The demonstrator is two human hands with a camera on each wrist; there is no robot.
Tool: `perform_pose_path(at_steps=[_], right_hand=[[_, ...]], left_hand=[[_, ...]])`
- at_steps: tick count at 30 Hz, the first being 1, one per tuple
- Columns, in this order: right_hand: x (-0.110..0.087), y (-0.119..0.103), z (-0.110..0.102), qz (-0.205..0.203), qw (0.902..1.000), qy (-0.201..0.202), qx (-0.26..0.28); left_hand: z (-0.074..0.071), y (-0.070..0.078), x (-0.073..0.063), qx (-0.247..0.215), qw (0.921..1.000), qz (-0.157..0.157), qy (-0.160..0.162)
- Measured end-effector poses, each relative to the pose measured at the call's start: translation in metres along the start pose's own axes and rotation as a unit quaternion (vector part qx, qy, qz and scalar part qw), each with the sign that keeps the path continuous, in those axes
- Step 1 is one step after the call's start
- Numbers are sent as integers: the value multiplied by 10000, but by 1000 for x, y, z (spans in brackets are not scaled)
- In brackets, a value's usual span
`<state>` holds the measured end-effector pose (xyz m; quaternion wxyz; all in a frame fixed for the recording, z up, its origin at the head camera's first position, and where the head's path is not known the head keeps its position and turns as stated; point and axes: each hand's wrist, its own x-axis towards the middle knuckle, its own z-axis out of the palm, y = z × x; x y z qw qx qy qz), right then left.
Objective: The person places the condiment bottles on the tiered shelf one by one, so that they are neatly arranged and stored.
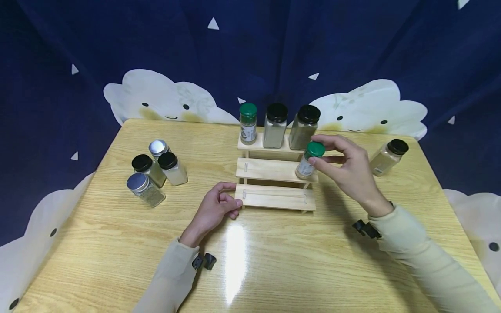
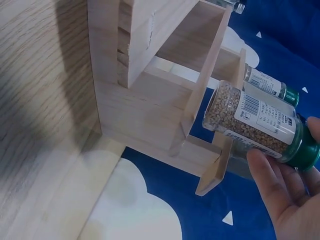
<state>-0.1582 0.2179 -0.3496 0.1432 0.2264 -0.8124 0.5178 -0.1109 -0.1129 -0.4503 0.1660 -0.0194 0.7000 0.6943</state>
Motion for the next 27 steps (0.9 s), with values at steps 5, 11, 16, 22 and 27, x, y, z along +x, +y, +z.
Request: perform_pose_path(at_steps=[5, 11, 16, 22, 27], right_hand=[[-1, 2, 0, 33, 10000, 16, -32], [-1, 4, 1, 74, 10000, 11, -12], [-2, 5, 2, 97, 10000, 3, 15], [-3, 7, 2, 122, 9999, 23, 71], [-4, 8, 2, 42, 10000, -10, 46]], left_hand=[[0, 0, 0, 39, 10000, 1, 3], [0, 0, 0, -15, 10000, 10, -24], [-1, 0, 0, -28, 10000, 13, -37], [-1, 0, 0, 1, 10000, 3, -24], [-2, 0, 0, 22, 10000, -7, -12]])
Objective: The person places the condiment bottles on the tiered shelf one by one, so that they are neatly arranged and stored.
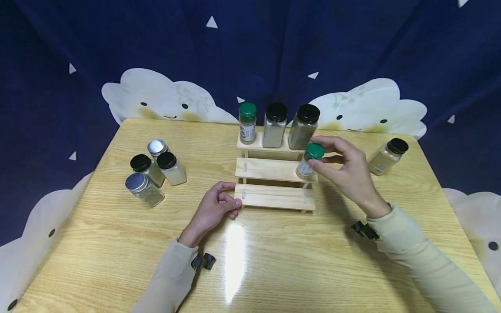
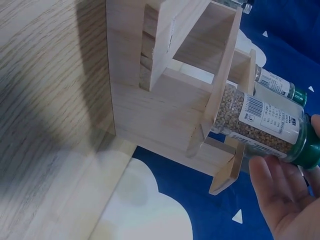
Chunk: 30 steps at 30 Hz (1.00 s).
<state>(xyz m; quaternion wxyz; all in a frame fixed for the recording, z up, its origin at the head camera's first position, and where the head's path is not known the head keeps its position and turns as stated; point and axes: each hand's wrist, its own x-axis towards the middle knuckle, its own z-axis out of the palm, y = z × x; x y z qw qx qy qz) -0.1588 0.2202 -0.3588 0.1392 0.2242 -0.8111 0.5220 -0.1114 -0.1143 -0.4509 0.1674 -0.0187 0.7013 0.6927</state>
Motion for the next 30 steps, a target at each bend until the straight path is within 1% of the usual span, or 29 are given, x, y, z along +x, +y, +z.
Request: perform_pose_path(at_steps=[8, 16, 20, 25, 30], right_hand=[[-2, -2, 0, 113, 9998, -31, -169], [-1, -1, -1, 80, 9999, 5, -108], [-2, 1, -4, 71, 9998, 46, -165], [-2, 3, -5, 100, 9997, 19, -229], [-4, 2, -9, 185, 9997, 19, -149]], left_hand=[[0, -2, 0, 41, 10000, 69, 2], [0, -1, 0, 18, 10000, 49, -17], [-1, -1, 0, 28, 10000, 42, -31], [-1, -1, 0, 18, 10000, 41, -29], [0, -1, 0, 0, 10000, 44, -44]])
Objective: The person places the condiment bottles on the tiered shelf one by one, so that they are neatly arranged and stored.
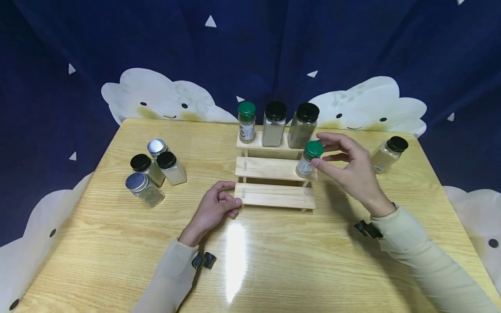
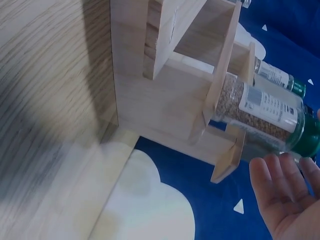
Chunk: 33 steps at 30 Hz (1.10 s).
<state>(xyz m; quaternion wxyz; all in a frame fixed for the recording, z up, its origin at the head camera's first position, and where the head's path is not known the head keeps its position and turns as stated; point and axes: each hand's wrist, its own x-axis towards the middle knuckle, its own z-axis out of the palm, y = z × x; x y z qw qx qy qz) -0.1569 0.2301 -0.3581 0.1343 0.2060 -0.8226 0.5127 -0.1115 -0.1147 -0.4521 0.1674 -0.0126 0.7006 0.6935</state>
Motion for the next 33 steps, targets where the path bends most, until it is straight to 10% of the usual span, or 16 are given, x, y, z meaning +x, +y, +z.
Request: perform_pose_path(at_steps=[33], right_hand=[[-26, 34, -115, 413, 9789, 1830, -811]], left_hand=[[0, 0, 0, 63, 10000, -46, 54]])
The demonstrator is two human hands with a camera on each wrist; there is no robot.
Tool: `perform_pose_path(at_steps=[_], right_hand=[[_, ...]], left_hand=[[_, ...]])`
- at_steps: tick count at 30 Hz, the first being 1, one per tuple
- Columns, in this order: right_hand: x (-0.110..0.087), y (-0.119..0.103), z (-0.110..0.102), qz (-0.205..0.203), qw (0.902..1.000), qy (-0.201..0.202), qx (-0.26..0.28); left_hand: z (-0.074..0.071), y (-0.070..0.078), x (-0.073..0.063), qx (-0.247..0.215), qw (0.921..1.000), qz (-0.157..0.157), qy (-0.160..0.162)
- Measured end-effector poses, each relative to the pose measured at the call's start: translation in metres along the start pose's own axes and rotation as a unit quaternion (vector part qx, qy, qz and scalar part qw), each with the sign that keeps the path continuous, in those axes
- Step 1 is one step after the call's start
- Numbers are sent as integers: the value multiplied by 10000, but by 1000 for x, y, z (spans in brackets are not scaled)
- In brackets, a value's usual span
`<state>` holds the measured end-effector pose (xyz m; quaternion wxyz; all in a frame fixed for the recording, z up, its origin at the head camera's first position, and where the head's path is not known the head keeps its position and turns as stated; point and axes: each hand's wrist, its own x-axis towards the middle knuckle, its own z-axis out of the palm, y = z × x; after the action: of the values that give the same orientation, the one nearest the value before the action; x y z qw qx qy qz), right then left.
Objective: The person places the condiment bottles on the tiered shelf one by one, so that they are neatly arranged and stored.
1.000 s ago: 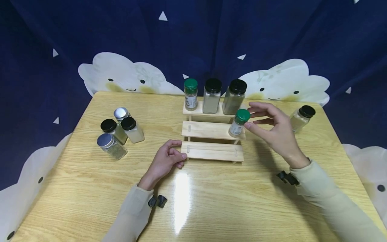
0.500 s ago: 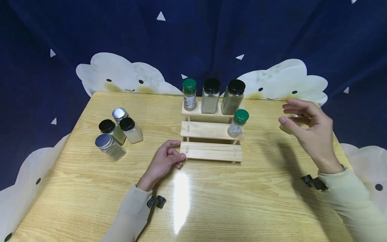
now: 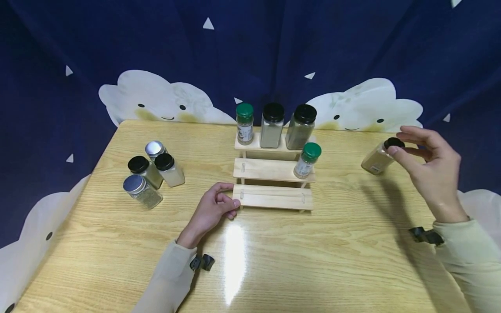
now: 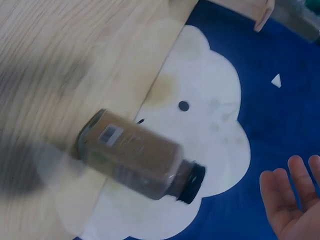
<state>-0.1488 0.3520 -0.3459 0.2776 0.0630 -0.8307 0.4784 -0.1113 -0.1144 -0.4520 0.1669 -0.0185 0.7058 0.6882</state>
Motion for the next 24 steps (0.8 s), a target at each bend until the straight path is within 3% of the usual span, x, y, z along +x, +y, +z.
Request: perform_pose_path(at_steps=[15, 24], right_hand=[[5, 35, -11, 654, 9960, 158, -585], [7, 55, -18, 1254, 9864, -106, -1053]], left_hand=[[0, -1, 0, -36, 10000, 2, -25], [-1, 0, 0, -73, 10000, 15, -35]])
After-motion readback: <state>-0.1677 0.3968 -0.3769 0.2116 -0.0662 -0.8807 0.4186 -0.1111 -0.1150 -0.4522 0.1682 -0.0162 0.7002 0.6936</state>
